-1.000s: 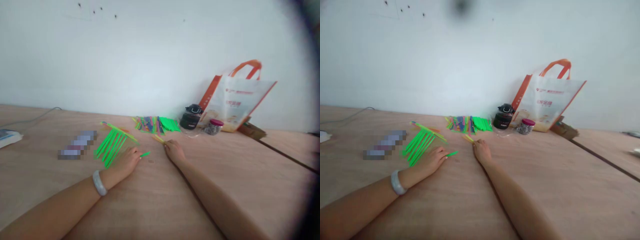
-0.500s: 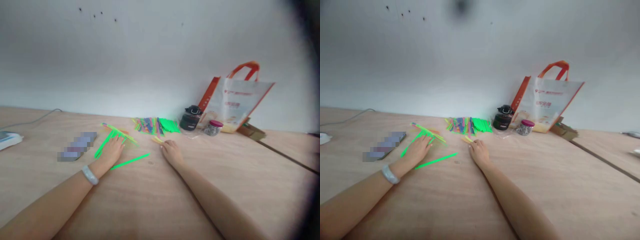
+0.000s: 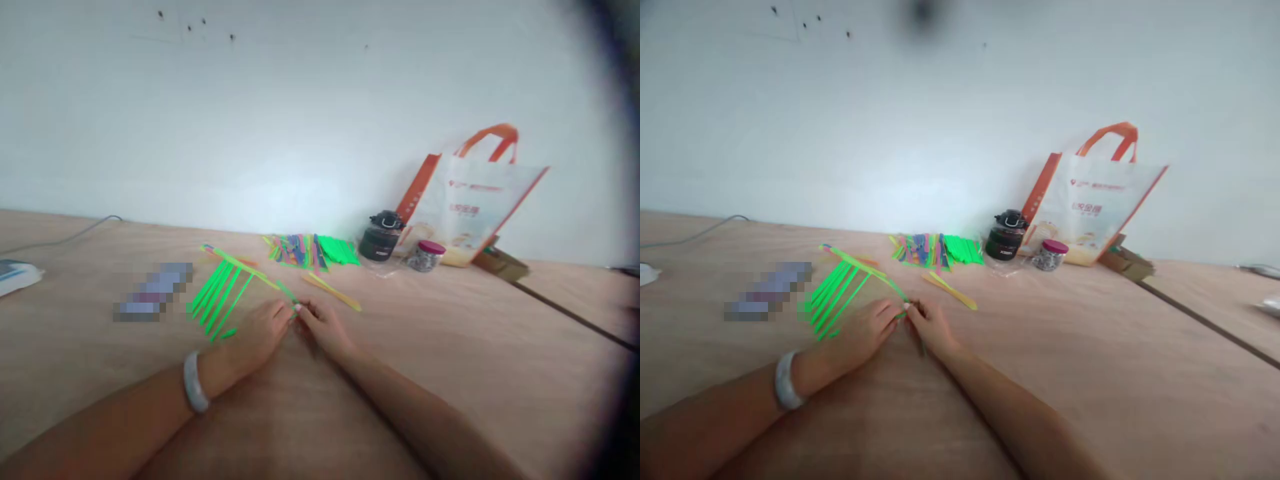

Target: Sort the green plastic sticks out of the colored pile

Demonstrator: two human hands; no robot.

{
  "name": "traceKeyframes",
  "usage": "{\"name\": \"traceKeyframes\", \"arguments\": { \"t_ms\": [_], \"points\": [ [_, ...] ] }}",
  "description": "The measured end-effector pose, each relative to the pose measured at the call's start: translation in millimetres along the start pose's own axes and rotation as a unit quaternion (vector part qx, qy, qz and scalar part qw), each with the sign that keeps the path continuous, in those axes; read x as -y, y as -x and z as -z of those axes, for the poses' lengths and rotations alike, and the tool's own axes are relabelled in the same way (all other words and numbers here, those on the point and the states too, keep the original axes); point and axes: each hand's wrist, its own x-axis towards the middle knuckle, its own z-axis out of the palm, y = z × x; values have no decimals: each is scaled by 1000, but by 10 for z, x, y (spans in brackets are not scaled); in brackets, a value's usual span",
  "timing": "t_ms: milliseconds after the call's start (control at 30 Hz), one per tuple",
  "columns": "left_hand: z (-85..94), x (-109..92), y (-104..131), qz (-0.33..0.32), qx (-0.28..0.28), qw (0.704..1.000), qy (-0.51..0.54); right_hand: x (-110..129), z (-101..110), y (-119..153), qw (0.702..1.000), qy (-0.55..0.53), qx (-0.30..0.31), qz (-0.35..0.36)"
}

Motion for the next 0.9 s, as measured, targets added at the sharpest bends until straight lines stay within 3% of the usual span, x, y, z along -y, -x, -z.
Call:
{"name": "traceKeyframes", "arguments": {
  "t_ms": [233,433,500,567,633,767,900],
  "points": [
    [-108,47,-4,14,26,999,-18,5,-63,15,996,-65,4,-63],
    [-74,42,-24,27,63,997,-47,-16,-60,-18,997,-35,5,-73],
    [-45,34,-32,45,67,996,-37,-70,54,-84,998,4,-29,-50],
    [-21,25,-39,62,63,996,-23,-142,232,-169,991,83,-106,-20],
    [-16,14,-49,59,61,996,-9,-220,420,-246,966,195,-170,-1],
    [-77,8,-49,17,66,998,4,-333,614,-301,899,420,-119,21],
    [-150,75,3,53,39,998,-1,-372,587,-265,837,539,-79,54]
  ]
}}
